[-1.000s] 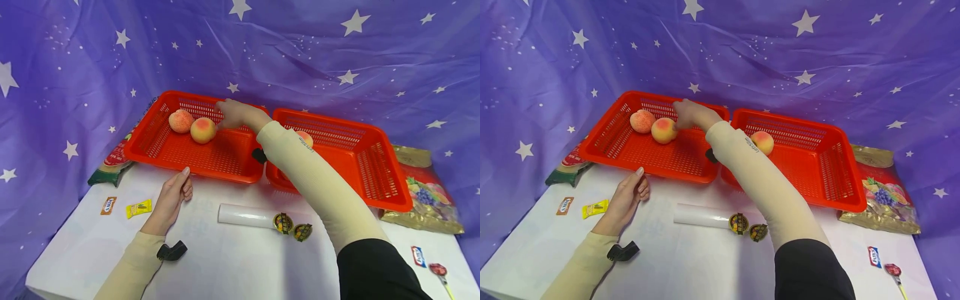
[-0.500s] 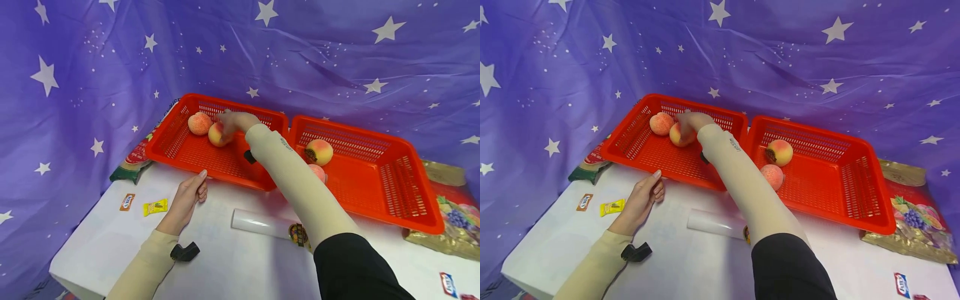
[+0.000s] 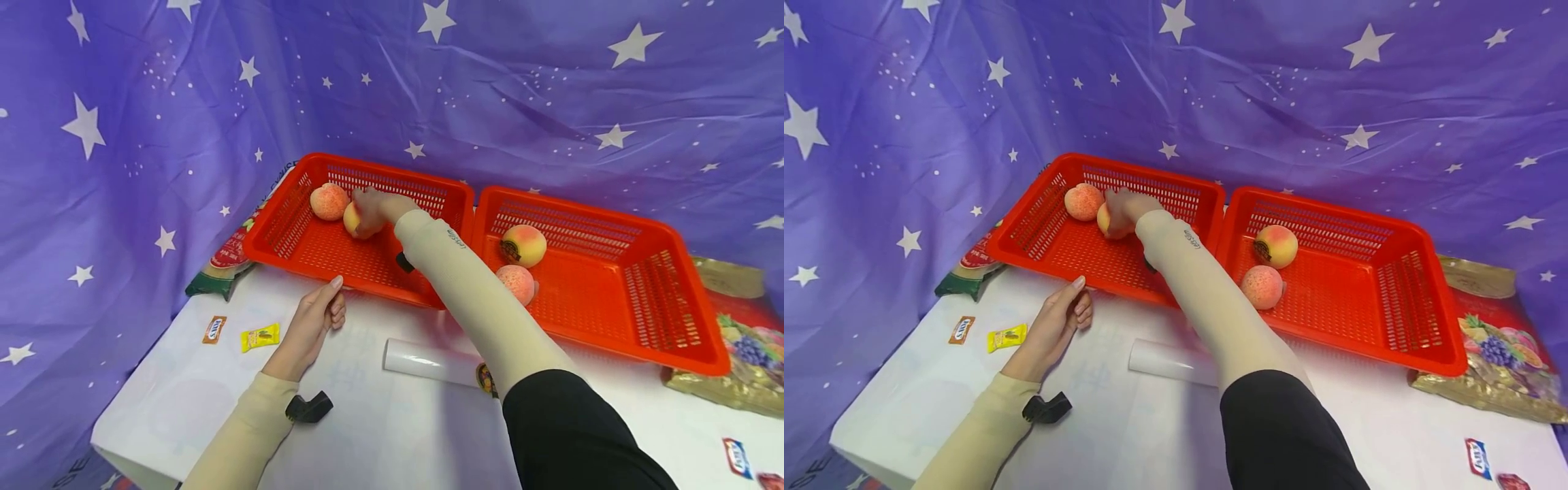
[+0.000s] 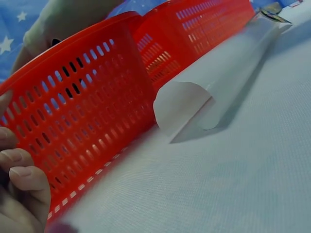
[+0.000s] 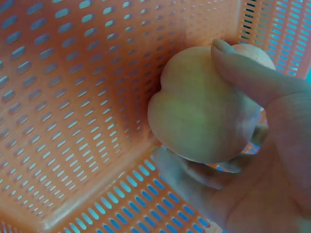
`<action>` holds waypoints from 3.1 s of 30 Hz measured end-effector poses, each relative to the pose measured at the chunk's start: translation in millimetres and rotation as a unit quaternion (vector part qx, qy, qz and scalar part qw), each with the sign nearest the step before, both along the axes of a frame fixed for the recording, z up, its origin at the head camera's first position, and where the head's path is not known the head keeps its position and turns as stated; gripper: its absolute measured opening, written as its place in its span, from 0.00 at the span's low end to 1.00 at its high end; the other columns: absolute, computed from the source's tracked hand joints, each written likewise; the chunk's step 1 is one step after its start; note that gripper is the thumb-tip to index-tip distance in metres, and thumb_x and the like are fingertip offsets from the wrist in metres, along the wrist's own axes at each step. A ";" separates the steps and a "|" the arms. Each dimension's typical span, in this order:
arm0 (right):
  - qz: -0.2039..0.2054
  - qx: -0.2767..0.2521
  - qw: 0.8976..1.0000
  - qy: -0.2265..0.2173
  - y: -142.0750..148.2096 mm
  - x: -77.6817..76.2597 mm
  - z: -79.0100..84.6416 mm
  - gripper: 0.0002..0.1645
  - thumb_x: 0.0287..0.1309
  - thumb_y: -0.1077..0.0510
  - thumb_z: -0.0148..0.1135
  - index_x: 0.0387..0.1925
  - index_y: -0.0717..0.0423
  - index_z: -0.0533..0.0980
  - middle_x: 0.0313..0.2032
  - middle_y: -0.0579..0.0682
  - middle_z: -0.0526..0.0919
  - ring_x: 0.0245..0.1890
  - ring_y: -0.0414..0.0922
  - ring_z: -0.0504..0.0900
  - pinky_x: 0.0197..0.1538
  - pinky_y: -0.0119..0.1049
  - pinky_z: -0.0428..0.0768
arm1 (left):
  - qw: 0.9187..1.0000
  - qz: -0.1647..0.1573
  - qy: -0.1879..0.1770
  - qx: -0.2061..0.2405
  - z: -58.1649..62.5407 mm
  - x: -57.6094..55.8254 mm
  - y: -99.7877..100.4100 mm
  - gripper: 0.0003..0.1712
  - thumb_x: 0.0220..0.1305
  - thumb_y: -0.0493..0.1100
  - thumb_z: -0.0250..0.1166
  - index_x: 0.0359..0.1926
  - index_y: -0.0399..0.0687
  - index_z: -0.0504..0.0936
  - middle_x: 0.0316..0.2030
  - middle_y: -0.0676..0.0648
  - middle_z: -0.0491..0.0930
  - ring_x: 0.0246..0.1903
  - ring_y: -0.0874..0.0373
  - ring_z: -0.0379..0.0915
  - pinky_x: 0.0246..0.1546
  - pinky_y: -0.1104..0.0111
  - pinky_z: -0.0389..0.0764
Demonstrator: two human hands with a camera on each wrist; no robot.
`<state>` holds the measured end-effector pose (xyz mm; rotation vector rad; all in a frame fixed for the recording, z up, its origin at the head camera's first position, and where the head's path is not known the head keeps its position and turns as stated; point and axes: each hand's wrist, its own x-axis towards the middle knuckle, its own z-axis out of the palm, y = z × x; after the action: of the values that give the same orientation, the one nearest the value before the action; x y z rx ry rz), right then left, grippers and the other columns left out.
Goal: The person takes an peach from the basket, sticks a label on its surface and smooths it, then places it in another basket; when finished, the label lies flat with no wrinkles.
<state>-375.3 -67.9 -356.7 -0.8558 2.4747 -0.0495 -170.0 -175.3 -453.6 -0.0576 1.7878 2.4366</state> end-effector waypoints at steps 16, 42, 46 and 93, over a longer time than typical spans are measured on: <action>0.069 -0.109 0.984 0.120 66.7 87.6 117.2 0.43 0.41 0.38 0.63 0.58 0.43 0.58 0.50 0.44 0.66 0.44 0.41 0.70 0.48 0.36 0.71 | 0.998 -0.013 -0.030 0.047 10.0 -10.0 -26.0 0.20 0.63 0.57 0.48 0.25 0.46 0.64 0.18 0.52 0.56 0.18 0.60 0.53 0.20 0.68 0.52; 0.016 -0.149 0.983 0.101 185.3 301.5 -13.7 0.44 0.38 0.32 0.64 0.56 0.46 0.62 0.47 0.39 0.68 0.41 0.35 0.72 0.45 0.35 0.74 | 0.997 -0.005 -0.008 0.072 20.0 4.7 -48.0 0.18 0.66 0.53 0.46 0.40 0.43 0.71 0.20 0.50 0.58 0.19 0.58 0.55 0.21 0.65 0.53; 0.018 -0.151 0.982 0.116 183.0 302.8 -23.0 0.45 0.37 0.33 0.65 0.56 0.47 0.62 0.46 0.41 0.68 0.42 0.36 0.72 0.45 0.35 0.74 | 0.997 -0.003 -0.009 0.080 19.1 5.4 -50.5 0.18 0.65 0.53 0.47 0.39 0.44 0.72 0.19 0.50 0.58 0.19 0.58 0.55 0.19 0.67 0.54; -0.017 -0.178 0.970 0.165 199.1 228.9 -30.2 0.26 0.39 0.47 0.70 0.43 0.47 0.73 0.37 0.41 0.73 0.43 0.40 0.70 0.42 0.37 0.67 | 0.887 -0.188 0.016 -0.421 11.3 24.2 -19.1 0.17 0.44 0.65 0.64 0.31 0.62 0.80 0.21 0.54 0.74 0.23 0.60 0.67 0.26 0.71 0.69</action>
<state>-146.4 131.2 -386.9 -1.0379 2.8437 -0.4048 -145.8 -194.5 -442.4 0.2306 2.4407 1.2795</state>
